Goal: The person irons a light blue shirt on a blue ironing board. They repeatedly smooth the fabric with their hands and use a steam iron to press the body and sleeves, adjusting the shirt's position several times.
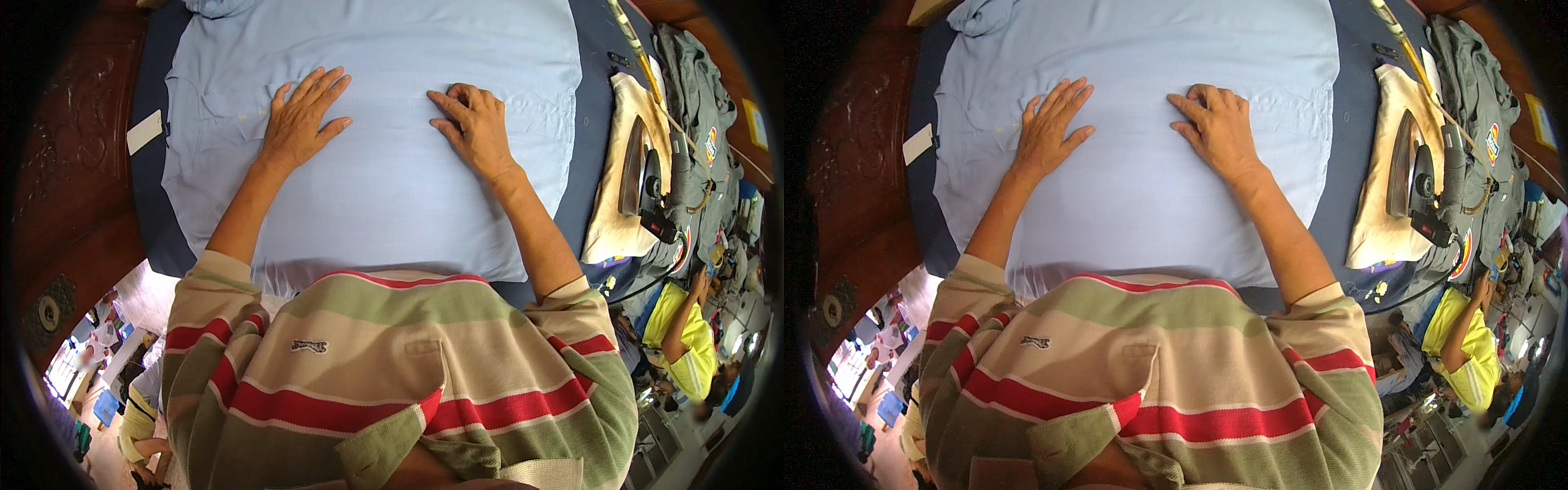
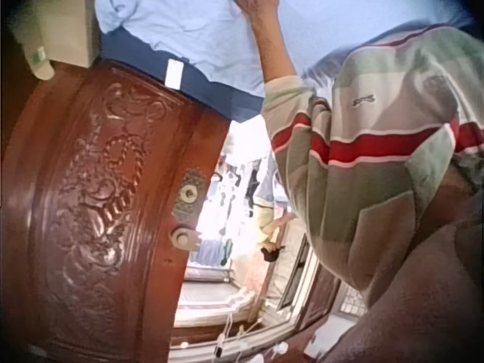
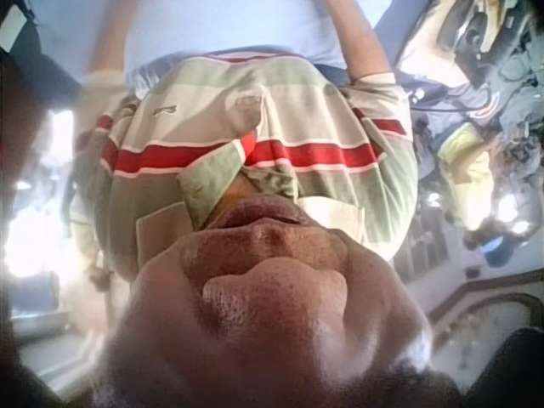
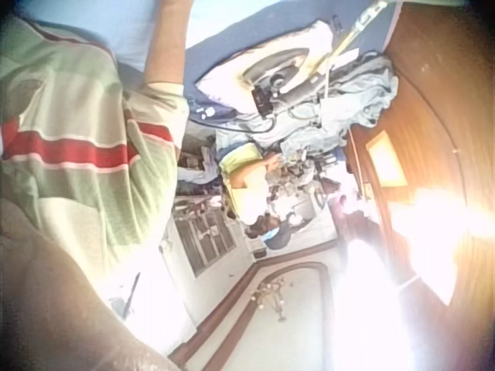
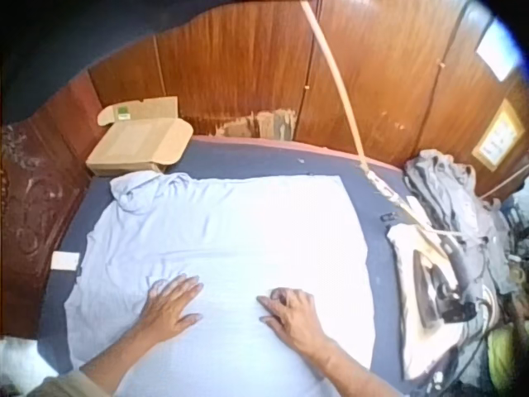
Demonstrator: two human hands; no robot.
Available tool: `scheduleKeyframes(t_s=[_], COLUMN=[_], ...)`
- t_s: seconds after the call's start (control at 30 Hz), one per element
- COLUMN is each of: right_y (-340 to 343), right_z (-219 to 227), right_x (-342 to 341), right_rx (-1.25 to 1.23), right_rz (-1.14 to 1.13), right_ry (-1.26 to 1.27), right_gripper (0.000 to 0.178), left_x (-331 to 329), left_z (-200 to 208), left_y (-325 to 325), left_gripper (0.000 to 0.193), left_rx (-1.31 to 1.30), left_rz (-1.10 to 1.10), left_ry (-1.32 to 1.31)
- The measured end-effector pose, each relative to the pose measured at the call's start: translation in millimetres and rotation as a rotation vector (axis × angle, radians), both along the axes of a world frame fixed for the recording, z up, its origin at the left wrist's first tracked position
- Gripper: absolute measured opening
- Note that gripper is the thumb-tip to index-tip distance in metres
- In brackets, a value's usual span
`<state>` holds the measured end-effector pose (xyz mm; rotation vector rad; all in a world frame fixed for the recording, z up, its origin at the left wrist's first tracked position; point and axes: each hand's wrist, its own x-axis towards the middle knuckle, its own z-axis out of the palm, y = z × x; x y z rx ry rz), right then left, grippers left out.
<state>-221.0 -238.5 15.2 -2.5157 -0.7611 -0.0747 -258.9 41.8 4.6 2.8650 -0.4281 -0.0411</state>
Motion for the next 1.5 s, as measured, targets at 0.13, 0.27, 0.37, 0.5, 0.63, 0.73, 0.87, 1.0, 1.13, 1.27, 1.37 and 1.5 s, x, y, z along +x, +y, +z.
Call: scheduleKeyframes(t_s=[0.13, 0.27, 0.37, 0.5, 0.63, 0.73, 0.87, 1.0, 1.13, 1.27, 1.37, 1.5], right_y=[-3.6, -1.1, -2.0, -2.0, -2.4, -7.0, -41.5, -114.3, -126.3, -129.4, -131.0, -130.7], right_z=[-2.6, -0.7, 0.9, -1.3, -0.2, 4.0, 9.7, -10.2, -10.9, -8.0, -7.4, -7.1], right_x=[-1.4, -1.7, -1.2, -1.1, -0.6, 1.6, 14.9, 13.0, 20.7, 22.3, 22.2, 20.0], right_rx=[0.018, 0.016, 0.01, 0.034, 0.043, 0.14, 0.417, -0.528, -0.536, -0.51, -0.483, -0.472], right_rz=[0.011, -0.003, -0.004, 0.012, 0.009, 0.024, -0.157, -0.367, -0.361, -0.324, -0.292, -0.296], right_ry=[0.009, 0.025, 0.039, 0.012, 0.009, 0.073, 0.16, -0.033, 0.01, 0.037, 0.026, 0.042], right_gripper=[0.034, 0.034, 0.035, 0.034, 0.034, 0.031, 0.025, 0.056, 0.066, 0.071, 0.072, 0.072], left_x=[1.0, 1.2, 9.4, 24.1, 23.9, 25.0, 22.5, 23.6, 23.9, 22.3, 23.7, 24.2], left_z=[0.6, 10.6, 34.8, 10.7, 3.0, 4.2, 9.8, 9.7, 7.5, 6.5, 10.5, 13.6], left_y=[5.2, -1.5, -27.2, -62.2, -53.4, -53.8, -52.2, -53.4, -49.9, -49.0, -50.9, -51.5], left_gripper=[0.058, 0.053, 0.049, 0.048, 0.052, 0.056, 0.06, 0.058, 0.062, 0.065, 0.068, 0.07], left_rx=[0.003, 0.008, -0.029, -0.15, -0.124, -0.121, -0.083, -0.065, -0.094, -0.098, -0.133, -0.151], left_rz=[-0.037, 0.003, 0.013, -0.044, -0.104, -0.12, -0.128, -0.133, -0.128, -0.125, -0.13, -0.137], left_ry=[0.009, 0.02, 0.078, 0.064, 0.028, 0.066, 0.086, 0.095, 0.1, 0.12, 0.14, 0.151])
